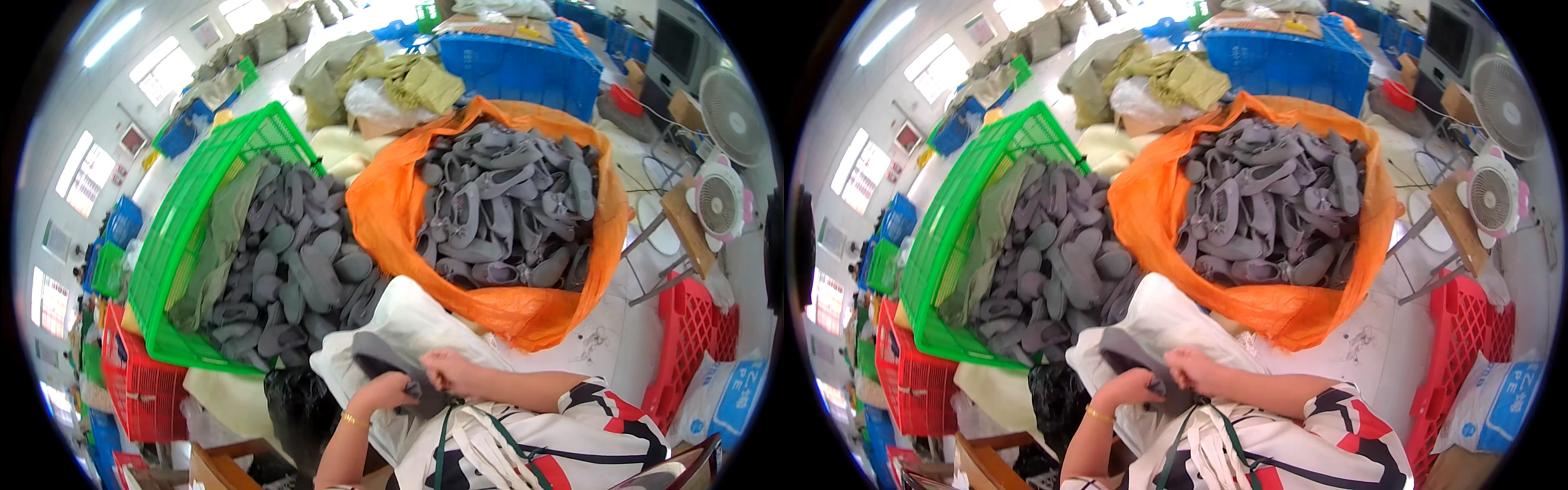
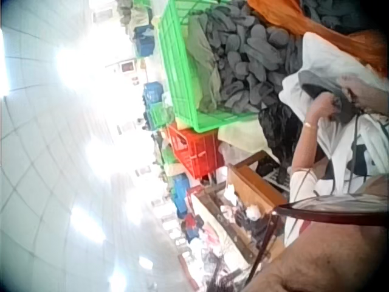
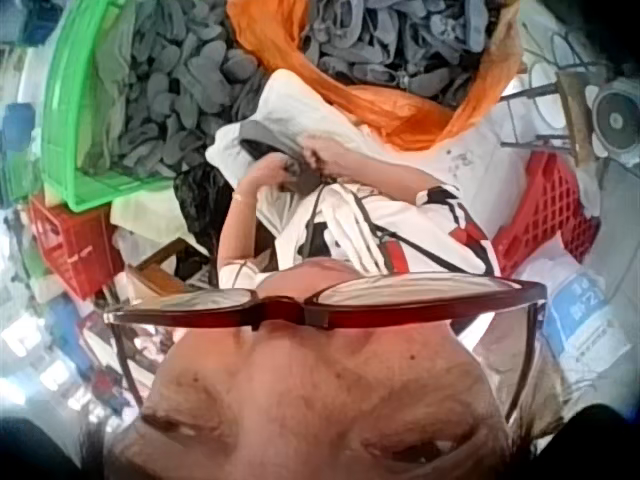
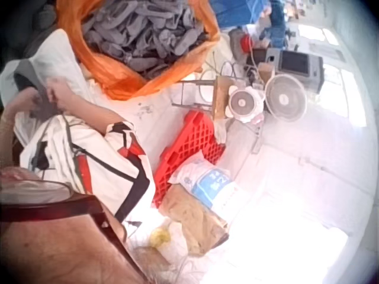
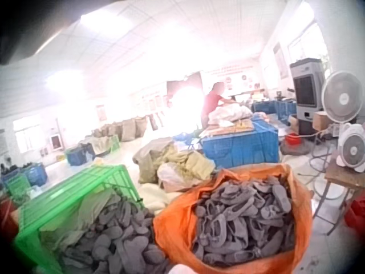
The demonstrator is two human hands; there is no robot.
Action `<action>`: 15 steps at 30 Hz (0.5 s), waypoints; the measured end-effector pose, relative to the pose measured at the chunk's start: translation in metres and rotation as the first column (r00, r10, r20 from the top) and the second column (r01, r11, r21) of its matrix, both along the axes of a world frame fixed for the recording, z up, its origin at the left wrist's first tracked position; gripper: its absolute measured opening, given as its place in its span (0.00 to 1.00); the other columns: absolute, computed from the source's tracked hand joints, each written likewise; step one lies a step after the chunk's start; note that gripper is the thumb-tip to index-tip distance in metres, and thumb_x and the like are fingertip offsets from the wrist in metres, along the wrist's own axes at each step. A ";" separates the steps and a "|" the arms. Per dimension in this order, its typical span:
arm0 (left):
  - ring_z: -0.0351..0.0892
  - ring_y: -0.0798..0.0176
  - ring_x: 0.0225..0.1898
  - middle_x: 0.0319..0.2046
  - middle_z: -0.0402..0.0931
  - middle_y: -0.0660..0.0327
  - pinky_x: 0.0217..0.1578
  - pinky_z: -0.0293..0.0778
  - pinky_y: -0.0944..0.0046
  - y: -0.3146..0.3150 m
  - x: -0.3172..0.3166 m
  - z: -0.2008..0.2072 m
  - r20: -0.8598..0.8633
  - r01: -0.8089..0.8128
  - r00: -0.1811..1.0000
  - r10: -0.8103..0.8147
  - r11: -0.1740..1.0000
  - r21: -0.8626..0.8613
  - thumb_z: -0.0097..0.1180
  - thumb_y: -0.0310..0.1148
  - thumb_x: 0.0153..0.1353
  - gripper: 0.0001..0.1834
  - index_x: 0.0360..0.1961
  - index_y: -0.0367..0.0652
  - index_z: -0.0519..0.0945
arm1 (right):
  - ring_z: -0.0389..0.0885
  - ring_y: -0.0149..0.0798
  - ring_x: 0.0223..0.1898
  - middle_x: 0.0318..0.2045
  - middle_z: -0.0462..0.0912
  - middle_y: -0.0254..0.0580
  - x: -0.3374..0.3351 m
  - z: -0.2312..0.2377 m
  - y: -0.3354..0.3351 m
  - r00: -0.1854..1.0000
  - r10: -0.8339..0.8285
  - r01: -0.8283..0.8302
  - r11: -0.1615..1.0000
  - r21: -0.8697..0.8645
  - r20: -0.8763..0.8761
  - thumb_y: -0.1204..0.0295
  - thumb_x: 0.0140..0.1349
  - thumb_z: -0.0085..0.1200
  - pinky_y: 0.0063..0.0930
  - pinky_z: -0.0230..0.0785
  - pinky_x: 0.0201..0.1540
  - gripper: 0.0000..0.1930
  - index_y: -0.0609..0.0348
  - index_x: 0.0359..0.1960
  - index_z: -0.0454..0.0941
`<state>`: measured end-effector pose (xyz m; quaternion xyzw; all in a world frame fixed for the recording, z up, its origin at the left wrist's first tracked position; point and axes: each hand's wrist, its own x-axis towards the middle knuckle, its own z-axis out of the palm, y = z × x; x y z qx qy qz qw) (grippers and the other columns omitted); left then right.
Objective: The person sews the upper part of a grey slipper using a needle and thread. They repeatedly insert the needle, pull the thread through, and adjust the slipper while working on the same unit throughout the clip.
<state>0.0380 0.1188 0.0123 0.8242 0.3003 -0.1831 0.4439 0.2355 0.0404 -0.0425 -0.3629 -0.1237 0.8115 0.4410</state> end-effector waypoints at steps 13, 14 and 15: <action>0.78 0.54 0.33 0.30 0.77 0.54 0.37 0.73 0.59 -0.056 -0.001 -0.015 0.683 -0.799 0.495 0.538 0.591 0.113 0.63 0.32 0.61 0.10 0.32 0.36 0.76 | 0.60 0.28 0.20 0.17 0.60 0.30 0.160 0.063 0.051 0.569 -0.814 0.786 0.581 0.211 0.120 0.72 0.73 0.45 0.45 0.69 0.61 0.17 0.54 0.21 0.63; 0.75 0.58 0.32 0.28 0.76 0.55 0.36 0.72 0.61 -0.064 -0.004 -0.010 0.599 -0.834 0.448 0.664 0.552 0.012 0.63 0.33 0.62 0.11 0.32 0.36 0.76 | 0.59 0.28 0.20 0.17 0.61 0.29 0.174 0.067 0.049 0.545 -0.838 0.818 0.539 0.201 0.031 0.72 0.72 0.48 0.48 0.67 0.64 0.15 0.55 0.24 0.64; 0.73 0.61 0.30 0.27 0.75 0.57 0.35 0.71 0.63 -0.069 -0.005 -0.008 0.509 -0.863 0.396 0.764 0.499 -0.079 0.63 0.35 0.63 0.12 0.32 0.37 0.76 | 0.60 0.28 0.20 0.18 0.62 0.28 0.189 0.065 0.046 0.513 -0.858 0.832 0.504 0.232 0.026 0.73 0.71 0.50 0.49 0.66 0.65 0.13 0.56 0.26 0.65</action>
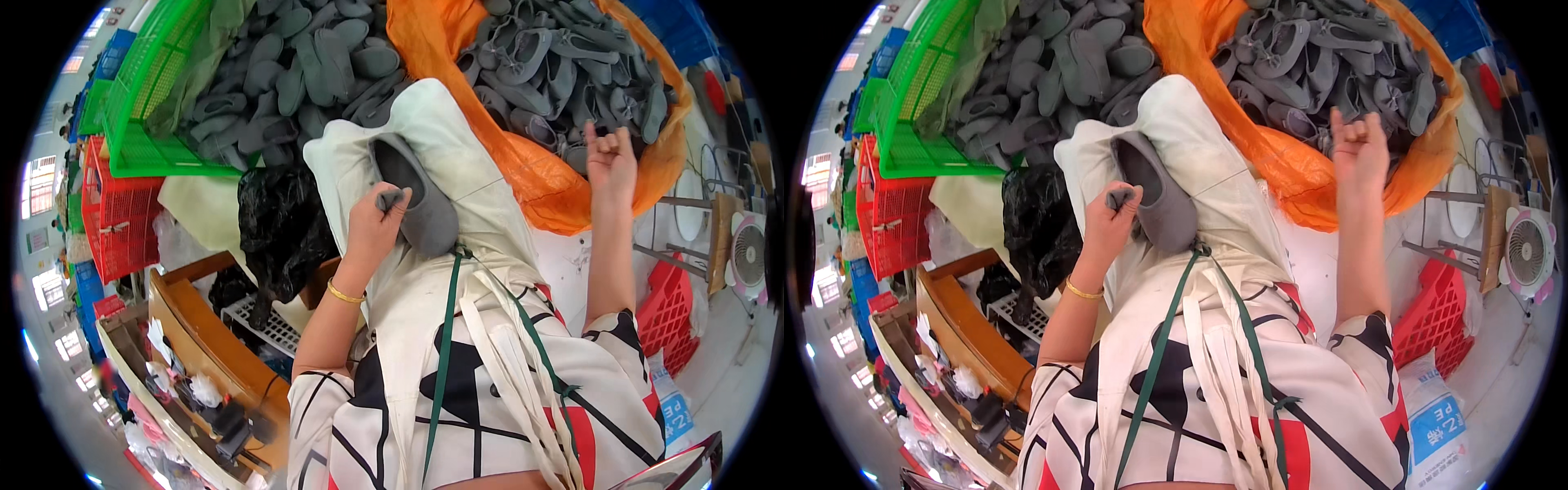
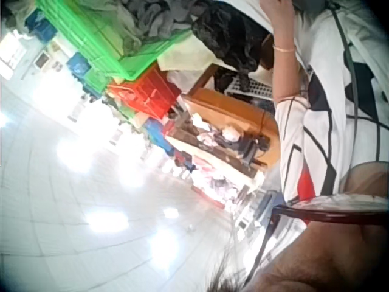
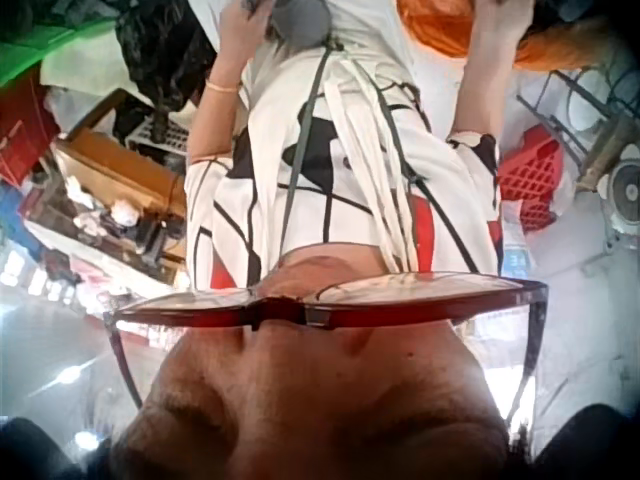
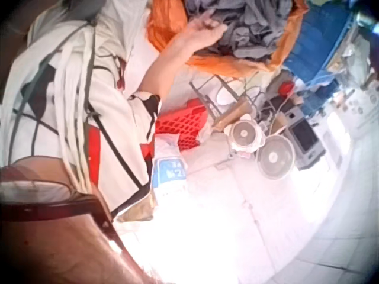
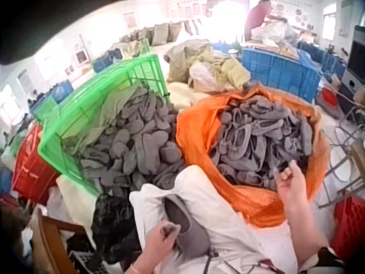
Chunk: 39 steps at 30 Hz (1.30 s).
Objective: The person sews the upper part of a grey slipper using a needle and thread. They repeatedly insert the needle, pull the thread through, and adjust the slipper while working on the same unit throughout the clip.
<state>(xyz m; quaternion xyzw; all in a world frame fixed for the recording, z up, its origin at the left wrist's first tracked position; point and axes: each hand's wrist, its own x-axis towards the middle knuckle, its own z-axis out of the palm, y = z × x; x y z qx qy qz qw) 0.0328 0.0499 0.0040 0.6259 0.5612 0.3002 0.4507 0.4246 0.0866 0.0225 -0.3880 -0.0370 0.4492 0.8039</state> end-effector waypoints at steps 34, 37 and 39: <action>0.78 0.72 0.31 0.35 0.81 0.62 0.28 0.75 0.74 -0.032 -0.001 -0.027 0.496 -0.017 0.741 0.453 0.751 -0.660 0.57 0.31 0.68 0.11 0.47 0.36 0.78 | 0.82 0.32 0.34 0.33 0.84 0.43 0.083 -0.052 -0.006 0.578 -0.048 0.177 0.982 -0.068 0.815 0.73 0.71 0.52 0.21 0.75 0.44 0.08 0.67 0.43 0.75; 0.80 0.69 0.31 0.37 0.81 0.58 0.29 0.77 0.72 -0.032 0.000 -0.029 0.577 0.045 0.619 0.532 0.710 -0.702 0.54 0.32 0.70 0.12 0.48 0.35 0.78 | 0.81 0.28 0.32 0.34 0.85 0.38 0.009 -0.056 -0.010 0.737 0.257 -0.094 0.955 -0.282 0.625 0.71 0.70 0.55 0.19 0.75 0.39 0.07 0.60 0.45 0.79; 0.80 0.68 0.31 0.36 0.82 0.57 0.29 0.78 0.72 -0.032 -0.001 -0.032 0.590 0.051 0.585 0.557 0.701 -0.712 0.54 0.32 0.70 0.12 0.48 0.34 0.78 | 0.76 0.21 0.26 0.29 0.80 0.29 -0.048 -0.051 -0.019 0.604 0.515 -0.354 0.857 -0.374 0.608 0.70 0.70 0.54 0.15 0.68 0.27 0.08 0.57 0.46 0.80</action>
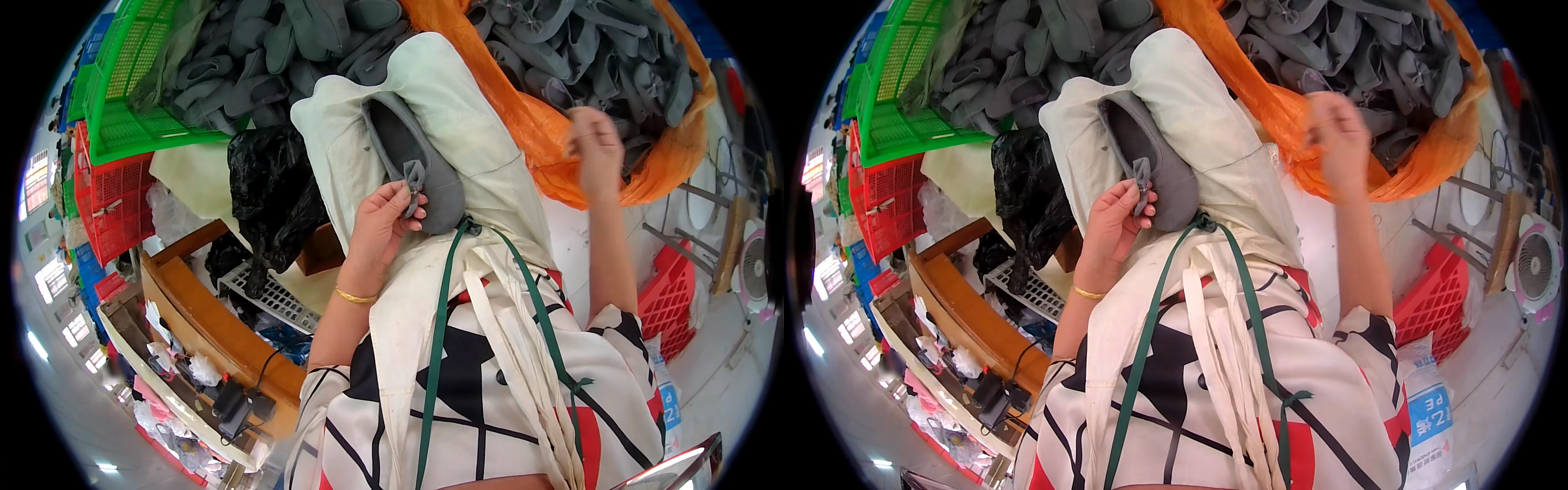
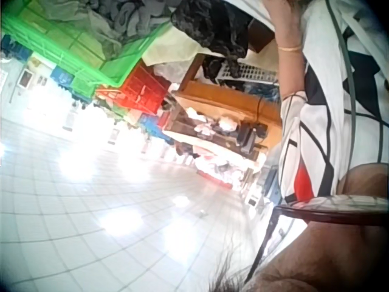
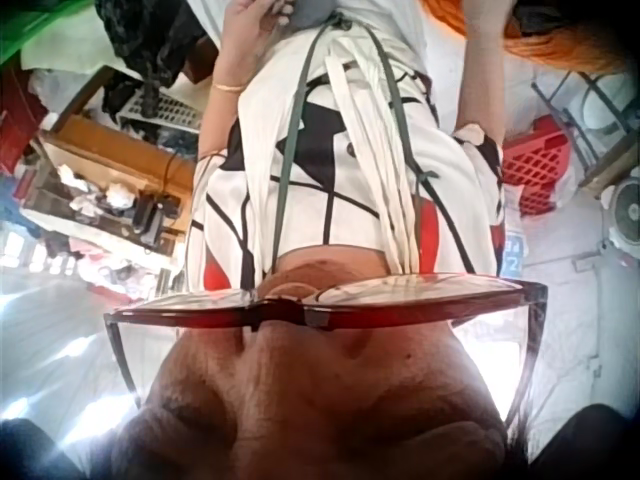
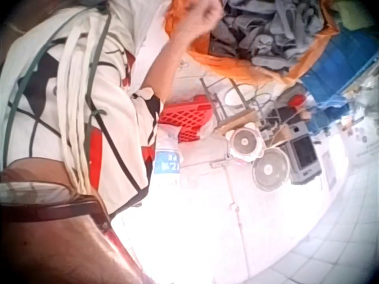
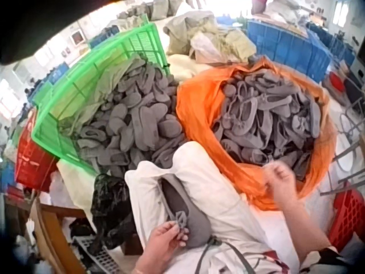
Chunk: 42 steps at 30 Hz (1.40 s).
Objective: The person sews the upper part of a grey slipper using a needle and thread. They repeatedly insert the needle, pull the thread through, and adjust the slipper while working on the same unit throughout the clip.
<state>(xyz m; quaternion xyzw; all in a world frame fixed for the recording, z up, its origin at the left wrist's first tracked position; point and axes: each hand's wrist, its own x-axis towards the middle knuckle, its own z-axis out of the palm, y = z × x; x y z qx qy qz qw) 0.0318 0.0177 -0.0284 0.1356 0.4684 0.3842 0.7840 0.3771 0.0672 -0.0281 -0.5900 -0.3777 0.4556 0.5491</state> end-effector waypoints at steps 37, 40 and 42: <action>0.79 0.67 0.28 0.33 0.82 0.57 0.27 0.77 0.71 -0.002 0.003 -0.002 0.073 -0.076 0.994 0.084 0.993 -0.095 0.53 0.32 0.70 0.09 0.44 0.35 0.78 | 0.84 0.47 0.33 0.34 0.85 0.47 -0.141 0.011 -0.032 0.705 0.679 -0.668 0.733 -0.131 0.203 0.73 0.64 0.52 0.30 0.75 0.38 0.09 0.60 0.43 0.81; 0.79 0.68 0.28 0.33 0.82 0.57 0.27 0.77 0.71 -0.003 0.003 -0.001 0.069 -0.087 0.993 0.093 0.992 -0.091 0.53 0.31 0.71 0.09 0.44 0.35 0.78 | 0.84 0.48 0.33 0.34 0.85 0.47 -0.141 0.014 -0.031 0.702 0.681 -0.668 0.731 -0.137 0.209 0.73 0.63 0.52 0.31 0.75 0.38 0.09 0.60 0.43 0.81; 0.80 0.67 0.28 0.33 0.82 0.57 0.27 0.77 0.71 -0.003 0.003 -0.001 0.073 -0.088 0.993 0.095 0.992 -0.093 0.53 0.31 0.71 0.09 0.44 0.35 0.78 | 0.84 0.48 0.33 0.34 0.85 0.47 -0.141 0.014 -0.031 0.701 0.680 -0.668 0.732 -0.134 0.215 0.73 0.63 0.52 0.31 0.75 0.38 0.09 0.60 0.43 0.81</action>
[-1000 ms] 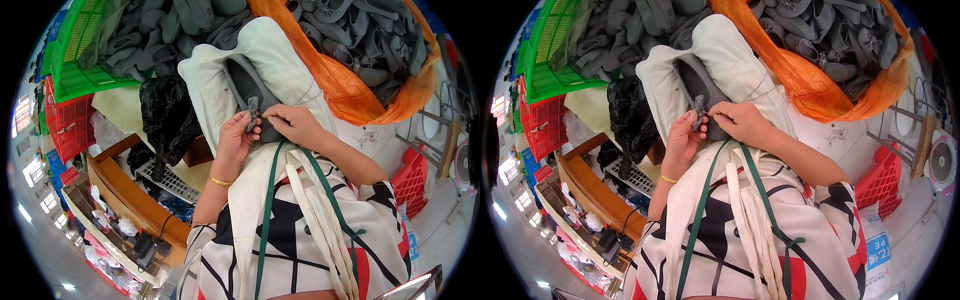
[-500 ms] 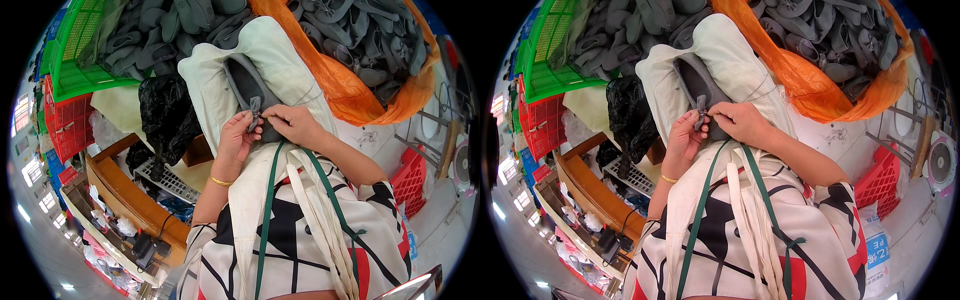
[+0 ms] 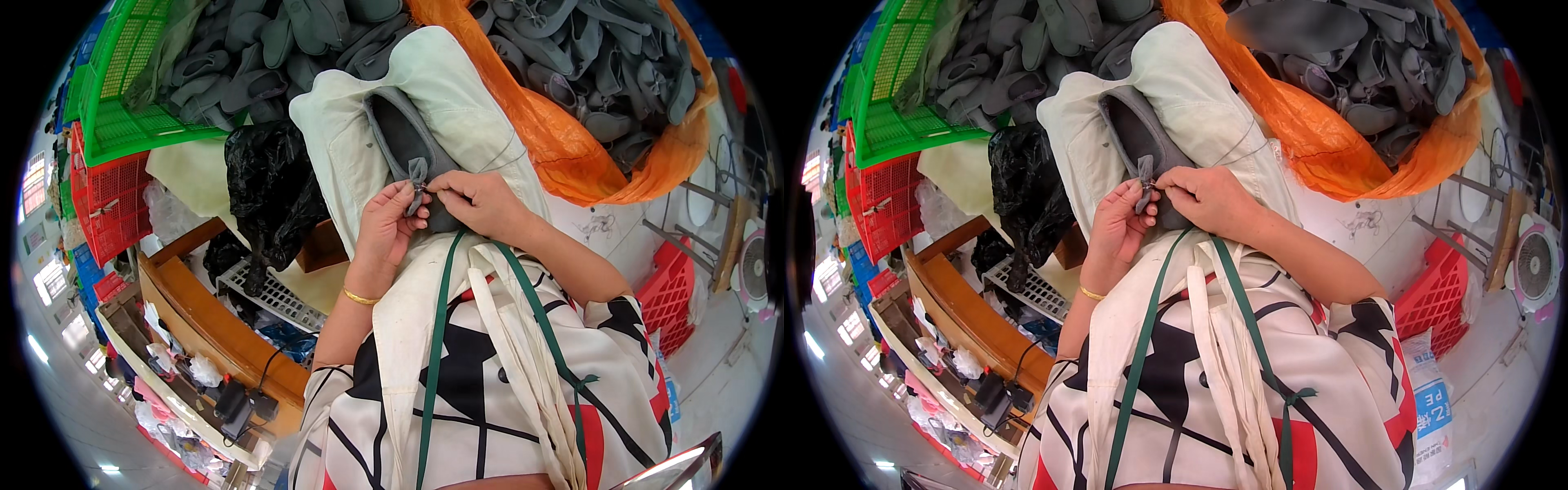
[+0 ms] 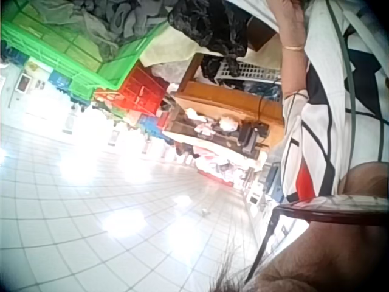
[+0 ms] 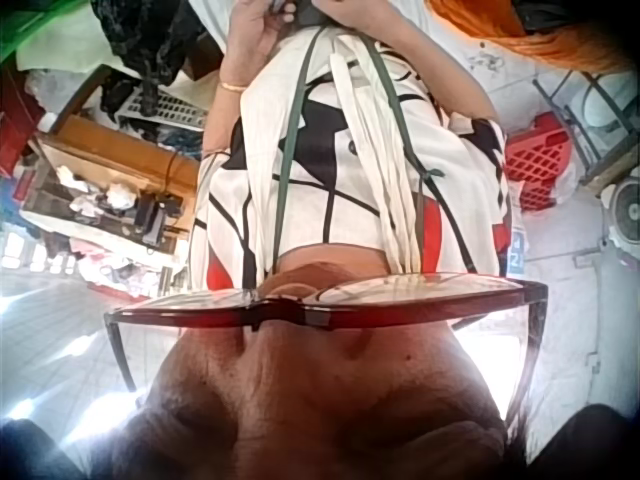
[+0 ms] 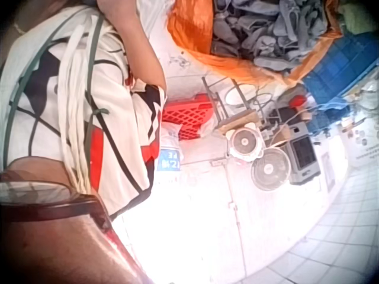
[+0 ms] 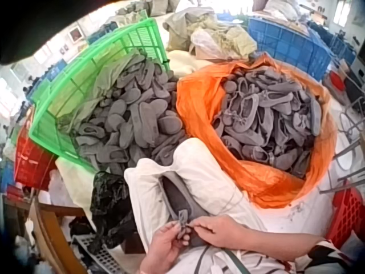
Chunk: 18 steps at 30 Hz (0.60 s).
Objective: The person sews the upper part of a grey slipper using a needle and thread. They repeatedly insert the needle, pull the thread through, and adjust the slipper while working on the same unit throughout the clip.
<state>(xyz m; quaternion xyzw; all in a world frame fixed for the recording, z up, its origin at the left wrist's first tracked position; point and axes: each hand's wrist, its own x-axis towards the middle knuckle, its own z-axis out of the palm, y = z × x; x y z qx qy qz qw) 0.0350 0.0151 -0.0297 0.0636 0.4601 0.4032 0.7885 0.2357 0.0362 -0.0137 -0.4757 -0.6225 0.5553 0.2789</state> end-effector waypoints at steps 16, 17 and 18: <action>0.81 0.69 0.30 0.34 0.83 0.59 0.28 0.79 0.72 -0.003 0.003 0.003 -0.027 -0.029 0.999 0.031 0.998 0.053 0.56 0.30 0.68 0.09 0.46 0.38 0.78 | 0.82 0.35 0.28 0.29 0.85 0.43 0.003 0.006 0.005 0.999 0.047 -0.046 0.994 -0.100 0.009 0.74 0.64 0.53 0.26 0.72 0.35 0.09 0.62 0.41 0.81; 0.81 0.69 0.30 0.34 0.83 0.60 0.28 0.78 0.72 -0.004 0.002 0.002 -0.051 -0.029 0.998 0.032 0.998 0.060 0.58 0.29 0.67 0.09 0.46 0.38 0.78 | 0.79 0.31 0.27 0.27 0.83 0.40 0.004 0.005 0.006 0.998 0.057 -0.057 0.985 -0.163 -0.001 0.73 0.64 0.53 0.25 0.70 0.33 0.08 0.62 0.41 0.81; 0.81 0.70 0.31 0.34 0.83 0.60 0.28 0.78 0.72 -0.006 0.003 0.000 -0.071 -0.026 0.997 0.031 0.998 0.065 0.59 0.28 0.66 0.09 0.46 0.38 0.79 | 0.76 0.28 0.26 0.25 0.81 0.37 0.006 0.002 0.006 0.998 0.065 -0.065 0.972 -0.227 -0.009 0.73 0.64 0.54 0.23 0.69 0.32 0.07 0.62 0.40 0.81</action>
